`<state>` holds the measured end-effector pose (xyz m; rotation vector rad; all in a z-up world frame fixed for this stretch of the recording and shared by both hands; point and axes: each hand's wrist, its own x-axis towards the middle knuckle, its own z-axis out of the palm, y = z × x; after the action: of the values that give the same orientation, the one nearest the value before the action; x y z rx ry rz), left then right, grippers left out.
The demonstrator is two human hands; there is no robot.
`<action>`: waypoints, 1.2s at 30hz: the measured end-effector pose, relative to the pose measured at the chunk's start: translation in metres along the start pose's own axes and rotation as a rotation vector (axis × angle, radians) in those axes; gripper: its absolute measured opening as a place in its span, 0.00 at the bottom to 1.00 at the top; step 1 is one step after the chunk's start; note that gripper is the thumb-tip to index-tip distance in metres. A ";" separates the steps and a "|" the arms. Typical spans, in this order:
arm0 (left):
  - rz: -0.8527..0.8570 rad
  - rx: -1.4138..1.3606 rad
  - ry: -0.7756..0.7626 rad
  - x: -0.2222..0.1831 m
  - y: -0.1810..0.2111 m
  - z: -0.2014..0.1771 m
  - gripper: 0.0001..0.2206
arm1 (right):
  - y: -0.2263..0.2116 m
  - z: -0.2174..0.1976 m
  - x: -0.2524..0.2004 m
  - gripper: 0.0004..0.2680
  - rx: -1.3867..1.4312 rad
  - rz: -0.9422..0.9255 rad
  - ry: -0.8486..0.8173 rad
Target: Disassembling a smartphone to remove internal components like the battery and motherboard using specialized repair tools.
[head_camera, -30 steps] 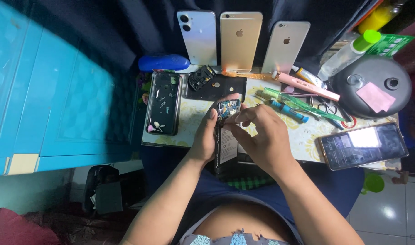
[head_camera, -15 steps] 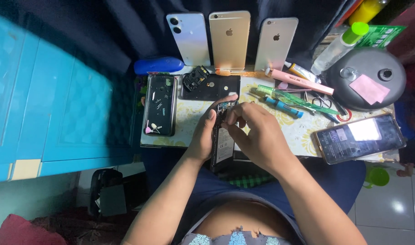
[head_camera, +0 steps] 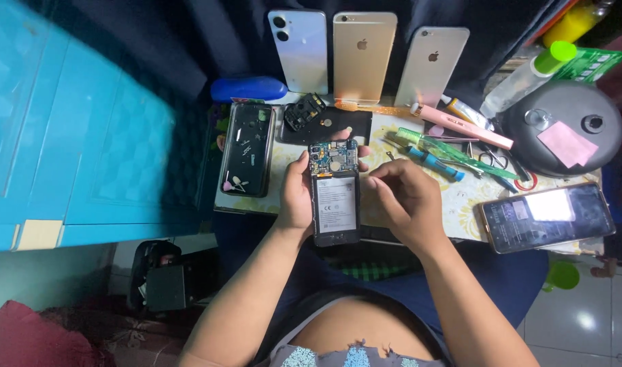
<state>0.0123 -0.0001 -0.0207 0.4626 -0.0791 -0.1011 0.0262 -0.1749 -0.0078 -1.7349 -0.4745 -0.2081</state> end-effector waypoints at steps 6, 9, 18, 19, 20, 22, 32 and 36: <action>0.027 0.086 -0.006 -0.003 0.000 0.001 0.30 | -0.009 -0.004 0.004 0.04 -0.047 0.007 -0.037; 0.012 0.067 -0.011 -0.002 0.003 0.003 0.32 | -0.015 0.000 0.005 0.10 -0.116 -0.144 -0.022; 0.282 0.428 0.254 -0.010 -0.007 0.002 0.26 | -0.038 -0.005 -0.025 0.11 -0.621 -0.243 -0.056; 0.280 0.425 0.248 -0.011 -0.006 0.005 0.26 | -0.036 -0.013 -0.023 0.11 -0.628 -0.244 -0.051; 0.278 0.419 0.300 -0.012 -0.005 0.008 0.27 | -0.035 -0.021 -0.022 0.09 -0.795 -0.246 -0.019; 0.270 0.410 0.347 -0.013 -0.002 0.011 0.29 | -0.026 -0.036 -0.022 0.07 -0.970 -0.243 0.017; 0.221 0.396 0.275 -0.012 0.011 0.000 0.28 | 0.018 -0.128 -0.009 0.06 -1.165 -0.108 0.188; 0.131 0.418 0.250 -0.012 0.016 0.005 0.27 | 0.001 -0.165 0.002 0.07 -1.093 0.131 0.241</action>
<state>0.0009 0.0131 -0.0097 0.8822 0.1180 0.1057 0.0476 -0.3343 0.0286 -2.7399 -0.0283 -0.6595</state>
